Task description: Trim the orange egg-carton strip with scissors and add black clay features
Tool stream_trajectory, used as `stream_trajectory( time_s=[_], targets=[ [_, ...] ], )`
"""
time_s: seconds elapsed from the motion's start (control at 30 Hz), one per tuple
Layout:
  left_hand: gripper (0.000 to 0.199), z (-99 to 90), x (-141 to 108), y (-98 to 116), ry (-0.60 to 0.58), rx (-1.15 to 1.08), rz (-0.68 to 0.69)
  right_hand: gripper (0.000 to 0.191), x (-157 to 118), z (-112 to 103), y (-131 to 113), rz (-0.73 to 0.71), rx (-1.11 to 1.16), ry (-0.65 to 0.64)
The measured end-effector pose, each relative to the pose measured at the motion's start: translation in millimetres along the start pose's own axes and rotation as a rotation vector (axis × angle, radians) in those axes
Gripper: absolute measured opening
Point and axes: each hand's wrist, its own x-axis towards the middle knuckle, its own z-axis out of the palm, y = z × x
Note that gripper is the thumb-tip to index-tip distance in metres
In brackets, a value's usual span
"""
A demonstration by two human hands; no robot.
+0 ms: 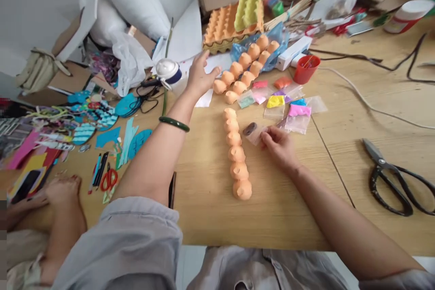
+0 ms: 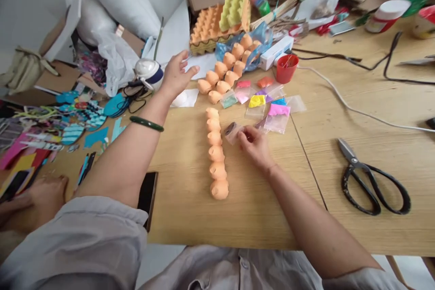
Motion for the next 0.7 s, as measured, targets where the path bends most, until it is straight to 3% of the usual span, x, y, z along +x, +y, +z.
stream_trajectory(
  time_s=[0.13,0.27,0.37,0.5,0.6,0.7],
  targets=[
    [0.062,-13.5,-92,6,0.057,-0.067,-0.142,0.028,5,-1,0,0.025,0.061,0.054],
    [0.069,7.1,-193,34,-0.028,-0.125,-0.070,0.027,8,-2,3,-0.001,0.039,0.065],
    [0.074,20.4,-246,43,-0.007,-0.116,-0.045,0.025,9,-2,7,-0.023,0.056,0.086],
    [0.081,21.4,-269,22,0.057,-0.044,-0.208,0.024,11,-1,9,-0.031,0.081,0.090],
    [0.097,15.3,-258,-8,0.095,0.085,-0.452,0.024,11,-1,8,-0.042,0.074,0.078],
    [0.099,7.4,-232,-36,0.108,0.200,-0.598,0.024,11,-1,7,-0.042,0.072,0.062]
  ],
)
